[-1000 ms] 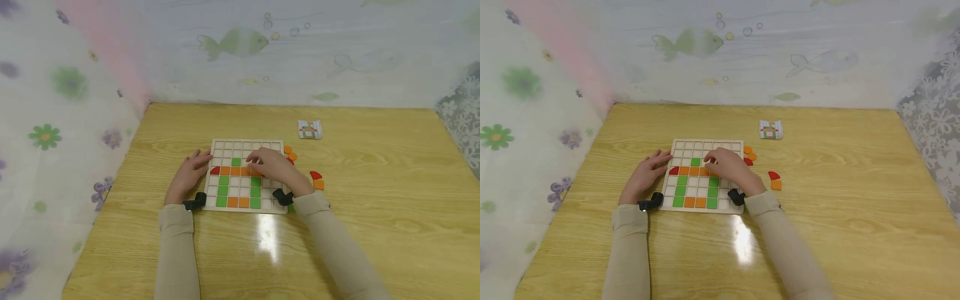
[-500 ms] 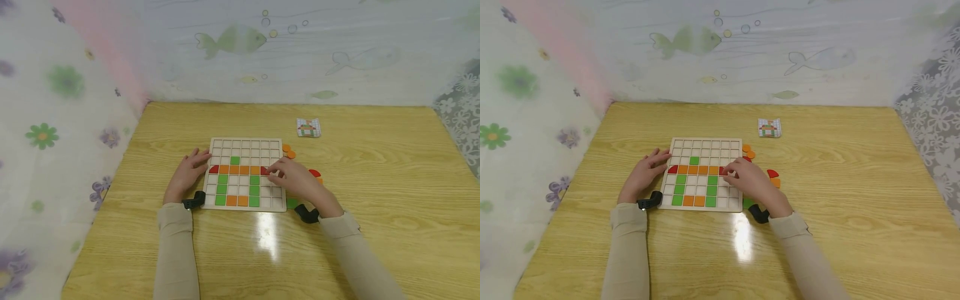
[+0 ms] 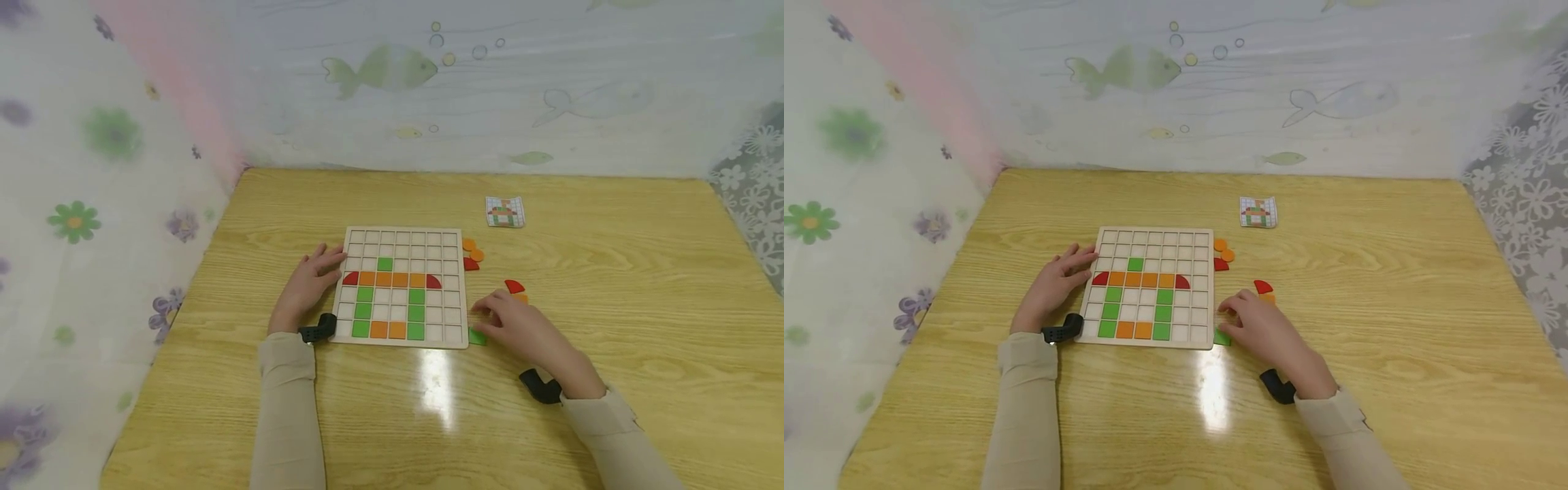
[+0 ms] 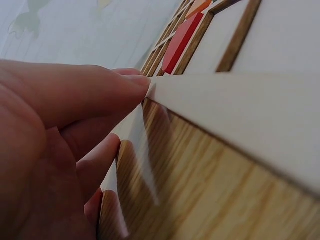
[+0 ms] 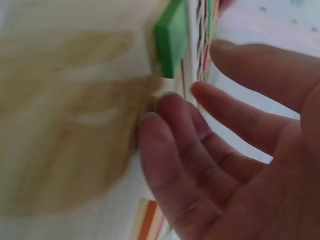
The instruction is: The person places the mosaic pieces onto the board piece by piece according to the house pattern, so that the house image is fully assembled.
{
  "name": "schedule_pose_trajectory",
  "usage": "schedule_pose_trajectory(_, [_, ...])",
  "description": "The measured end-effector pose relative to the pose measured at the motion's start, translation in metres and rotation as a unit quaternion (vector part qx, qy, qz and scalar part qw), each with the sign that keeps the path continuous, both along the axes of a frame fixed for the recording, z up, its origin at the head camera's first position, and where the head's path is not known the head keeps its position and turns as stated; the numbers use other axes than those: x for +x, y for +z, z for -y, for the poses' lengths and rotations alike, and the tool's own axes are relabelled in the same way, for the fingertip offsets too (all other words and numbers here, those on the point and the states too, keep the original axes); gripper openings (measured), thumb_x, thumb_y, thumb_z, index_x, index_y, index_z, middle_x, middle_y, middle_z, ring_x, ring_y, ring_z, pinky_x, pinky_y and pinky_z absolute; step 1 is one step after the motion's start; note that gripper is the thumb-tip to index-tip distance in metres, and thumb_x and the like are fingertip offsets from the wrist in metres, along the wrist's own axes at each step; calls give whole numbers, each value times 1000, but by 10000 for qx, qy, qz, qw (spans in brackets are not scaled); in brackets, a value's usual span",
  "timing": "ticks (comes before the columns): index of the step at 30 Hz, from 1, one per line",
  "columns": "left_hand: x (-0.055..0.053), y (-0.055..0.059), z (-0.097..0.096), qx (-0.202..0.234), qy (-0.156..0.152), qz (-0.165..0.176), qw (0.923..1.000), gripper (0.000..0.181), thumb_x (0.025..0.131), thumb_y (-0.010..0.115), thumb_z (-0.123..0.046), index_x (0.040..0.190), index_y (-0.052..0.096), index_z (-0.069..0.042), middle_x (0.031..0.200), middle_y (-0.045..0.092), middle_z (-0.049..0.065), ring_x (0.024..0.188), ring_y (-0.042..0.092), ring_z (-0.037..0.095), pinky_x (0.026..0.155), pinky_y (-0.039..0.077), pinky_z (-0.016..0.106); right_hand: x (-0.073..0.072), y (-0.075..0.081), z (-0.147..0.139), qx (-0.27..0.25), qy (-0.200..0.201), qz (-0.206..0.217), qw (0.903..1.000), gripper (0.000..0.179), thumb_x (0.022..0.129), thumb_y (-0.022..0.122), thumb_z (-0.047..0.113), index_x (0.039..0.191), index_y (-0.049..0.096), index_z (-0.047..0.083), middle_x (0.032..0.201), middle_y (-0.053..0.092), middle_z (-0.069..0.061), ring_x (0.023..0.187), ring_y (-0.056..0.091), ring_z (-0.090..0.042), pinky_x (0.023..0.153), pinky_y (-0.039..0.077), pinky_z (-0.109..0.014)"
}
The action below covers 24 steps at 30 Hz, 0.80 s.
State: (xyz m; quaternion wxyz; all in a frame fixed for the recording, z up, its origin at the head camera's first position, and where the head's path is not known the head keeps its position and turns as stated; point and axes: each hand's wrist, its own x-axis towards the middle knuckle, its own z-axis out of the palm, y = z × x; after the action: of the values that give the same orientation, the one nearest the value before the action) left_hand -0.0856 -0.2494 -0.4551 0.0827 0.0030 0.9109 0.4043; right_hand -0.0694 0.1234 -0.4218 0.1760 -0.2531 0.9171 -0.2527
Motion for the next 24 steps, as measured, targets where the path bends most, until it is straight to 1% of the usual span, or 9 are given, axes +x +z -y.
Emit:
schedule_pose_trajectory(3, [0,-1,-1,27,-7,38,10000,40,92,50,-22,131,47,-19,140,33,-13,134,8,9,109,-1,33,6,-4,-5,82,4,0,10000,32,83,64,28,108,61,10,96,52,2,72,46,-10,62,42,-26])
schedule_pose_trajectory(6, [0,-1,-1,29,29,82,10000,40,92,50,-22,131,47,-20,139,33,-15,134,8,8,109,-1,32,11,-6,-8,-3,-5,-17,10000,35,81,65,29,110,60,10,98,51,2,72,47,-10,62,43,-26])
schedule_pose_trajectory(11, [0,0,-1,19,74,85,9999,40,91,51,-22,131,48,-20,139,34,-15,134,8,7,109,0,32,15,-10,-5,-3,43,-108,9999,40,79,68,28,114,58,12,97,47,1,68,44,-10,59,41,-24])
schedule_pose_trajectory(15, [0,1,-1,-18,61,65,10000,39,91,51,-21,130,48,-20,138,34,-15,134,9,8,109,0,32,16,-13,-3,37,9,-217,9998,35,79,68,24,111,59,14,97,47,2,67,43,-9,58,40,-23])
schedule_pose_trajectory(19, [0,1,-1,-6,67,56,10000,39,91,51,-21,130,48,-20,138,34,-14,134,9,8,109,1,33,16,-13,-3,-38,-16,-258,9997,27,80,67,20,106,60,15,95,47,4,67,44,-8,58,40,-23])
schedule_pose_trajectory(24, [1,1,-1,-7,136,99,9999,39,91,51,-22,130,49,-21,139,33,-15,134,8,8,109,0,32,16,-13,-3,-157,7,-324,9994,26,80,67,14,105,59,16,97,47,4,68,43,-8,57,40,-22])
